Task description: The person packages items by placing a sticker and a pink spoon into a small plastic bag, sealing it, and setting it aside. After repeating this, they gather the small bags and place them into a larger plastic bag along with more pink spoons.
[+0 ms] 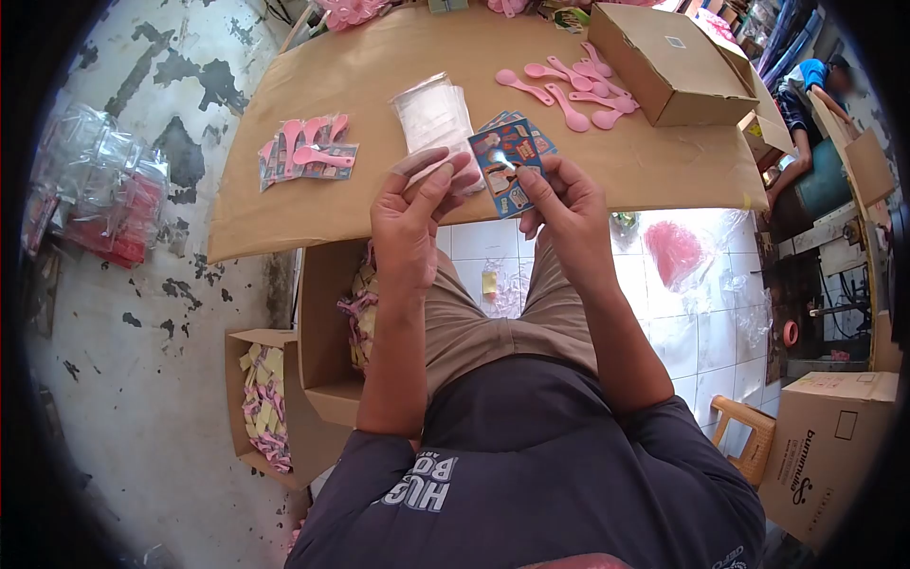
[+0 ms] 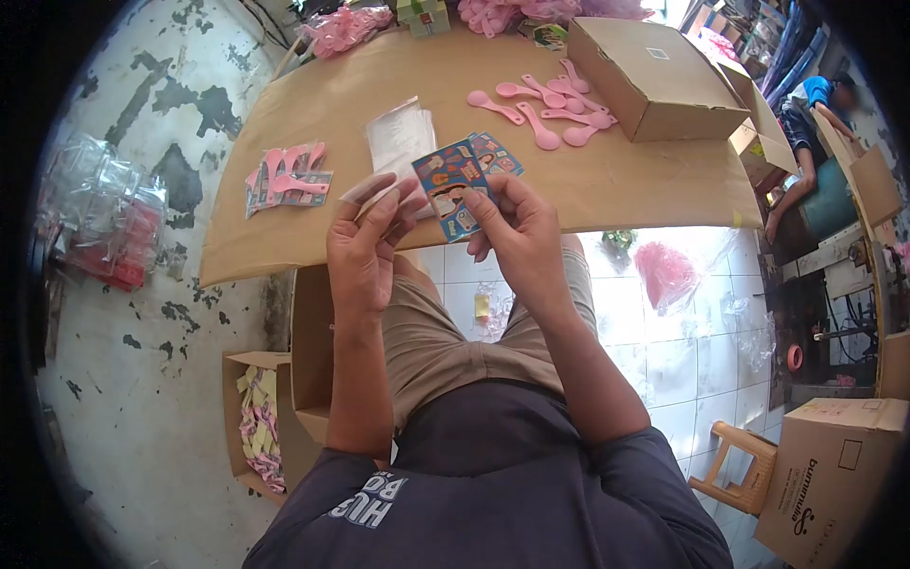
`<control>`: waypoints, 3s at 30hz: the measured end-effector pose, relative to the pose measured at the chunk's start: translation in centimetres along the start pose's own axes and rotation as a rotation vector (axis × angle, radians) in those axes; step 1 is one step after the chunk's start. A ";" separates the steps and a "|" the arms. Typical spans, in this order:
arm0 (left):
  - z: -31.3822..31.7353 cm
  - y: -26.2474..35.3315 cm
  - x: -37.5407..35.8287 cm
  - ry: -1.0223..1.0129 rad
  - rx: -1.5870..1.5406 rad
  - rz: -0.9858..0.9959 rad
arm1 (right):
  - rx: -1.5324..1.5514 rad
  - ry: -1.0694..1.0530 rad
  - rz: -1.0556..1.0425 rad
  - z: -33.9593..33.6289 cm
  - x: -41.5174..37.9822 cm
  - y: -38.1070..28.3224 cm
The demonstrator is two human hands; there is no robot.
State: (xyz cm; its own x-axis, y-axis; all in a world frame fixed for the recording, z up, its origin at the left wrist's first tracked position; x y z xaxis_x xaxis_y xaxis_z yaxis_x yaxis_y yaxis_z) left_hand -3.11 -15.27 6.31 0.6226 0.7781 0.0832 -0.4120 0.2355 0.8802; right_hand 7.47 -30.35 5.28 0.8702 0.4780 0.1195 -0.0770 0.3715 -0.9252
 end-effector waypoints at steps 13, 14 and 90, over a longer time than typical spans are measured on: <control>-0.6 -1.0 -0.7 0.025 0.049 -0.008 | -0.113 0.073 0.050 -1.3 -2.3 0.4; -0.5 -1.1 -0.7 0.033 0.074 0.015 | -0.090 0.055 0.041 -1.0 -2.4 0.3; 2.4 -3.8 -4.4 -0.037 -0.068 -0.044 | 0.188 -0.066 0.185 -2.0 -3.6 0.3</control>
State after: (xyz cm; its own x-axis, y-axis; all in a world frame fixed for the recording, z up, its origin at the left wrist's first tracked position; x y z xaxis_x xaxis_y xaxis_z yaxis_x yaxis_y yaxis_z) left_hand -2.69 -20.99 3.76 0.6648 0.7443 0.0635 -0.4273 0.3093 0.8495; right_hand 5.23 -33.54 3.85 0.7996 0.6003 -0.0164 -0.3262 0.4112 -0.8512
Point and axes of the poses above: each hand's wrist, its own x-axis towards the middle knuckle, its own z-axis out of the palm, y = z × x, the point moved 2 cm from there along x, towards the middle knuckle, and after that the axes turned 11 degrees about y, right-handed, at the moved point
